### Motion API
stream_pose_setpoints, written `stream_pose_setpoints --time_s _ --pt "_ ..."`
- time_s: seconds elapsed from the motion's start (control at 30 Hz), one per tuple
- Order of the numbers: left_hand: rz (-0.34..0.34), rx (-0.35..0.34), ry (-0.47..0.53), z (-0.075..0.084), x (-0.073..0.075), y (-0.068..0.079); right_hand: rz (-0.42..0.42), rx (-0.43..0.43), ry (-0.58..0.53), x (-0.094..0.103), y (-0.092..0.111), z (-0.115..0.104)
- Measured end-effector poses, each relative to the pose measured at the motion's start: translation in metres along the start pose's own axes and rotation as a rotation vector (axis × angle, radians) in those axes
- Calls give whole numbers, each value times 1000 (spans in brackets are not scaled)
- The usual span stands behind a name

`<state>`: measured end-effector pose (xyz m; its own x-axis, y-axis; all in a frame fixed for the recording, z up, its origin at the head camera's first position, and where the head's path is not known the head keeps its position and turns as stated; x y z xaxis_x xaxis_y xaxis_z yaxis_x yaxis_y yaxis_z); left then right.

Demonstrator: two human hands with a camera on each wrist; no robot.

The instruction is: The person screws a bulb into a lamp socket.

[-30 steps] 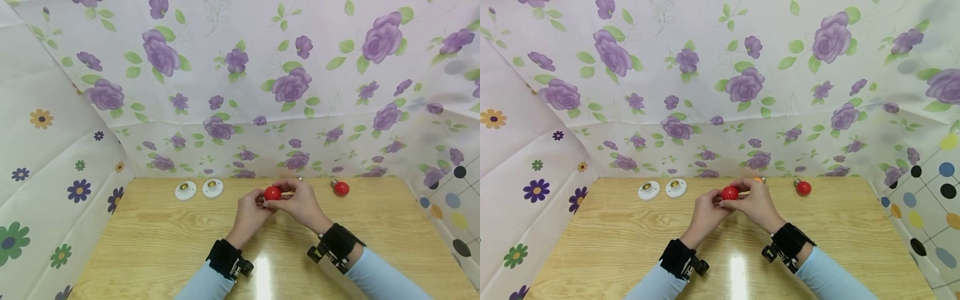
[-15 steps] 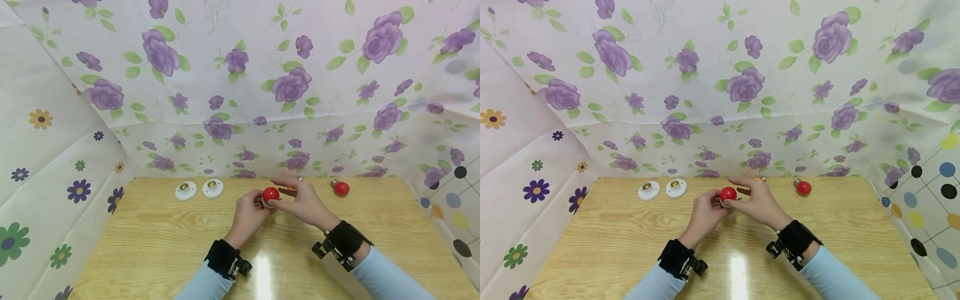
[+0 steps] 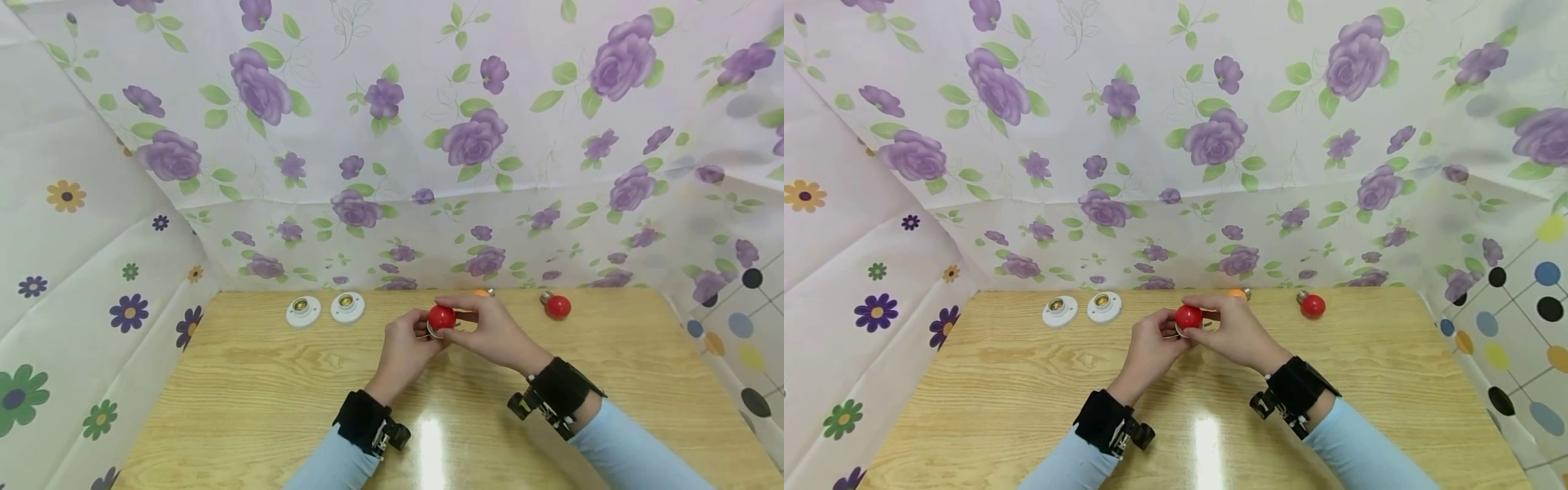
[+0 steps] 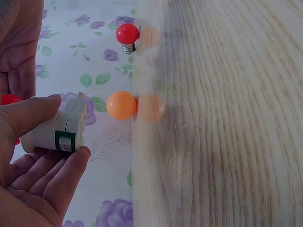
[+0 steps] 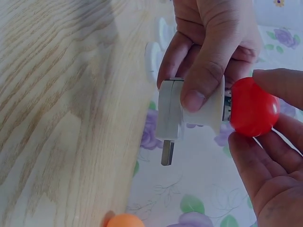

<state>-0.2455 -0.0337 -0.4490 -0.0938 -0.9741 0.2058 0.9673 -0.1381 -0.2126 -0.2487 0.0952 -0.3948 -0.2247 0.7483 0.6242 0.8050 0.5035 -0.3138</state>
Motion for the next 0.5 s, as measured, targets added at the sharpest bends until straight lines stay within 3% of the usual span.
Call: stream_pose_setpoints --time_s 0.5 --pt "4 15 18 -3 -3 1 57 -87 -11 0 2 9"
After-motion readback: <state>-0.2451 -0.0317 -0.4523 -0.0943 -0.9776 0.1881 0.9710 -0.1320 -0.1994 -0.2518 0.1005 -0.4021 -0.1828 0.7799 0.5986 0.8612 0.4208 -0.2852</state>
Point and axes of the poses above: each hand's wrist, its own y-axis away from the middle knuckle, its own x-axis out of the back of the hand, z = x × y, the point moved 8 cm from there along -y, towards the middle knuckle, and after that the axes turned 11 degrees about y, right-handed, at the moved point
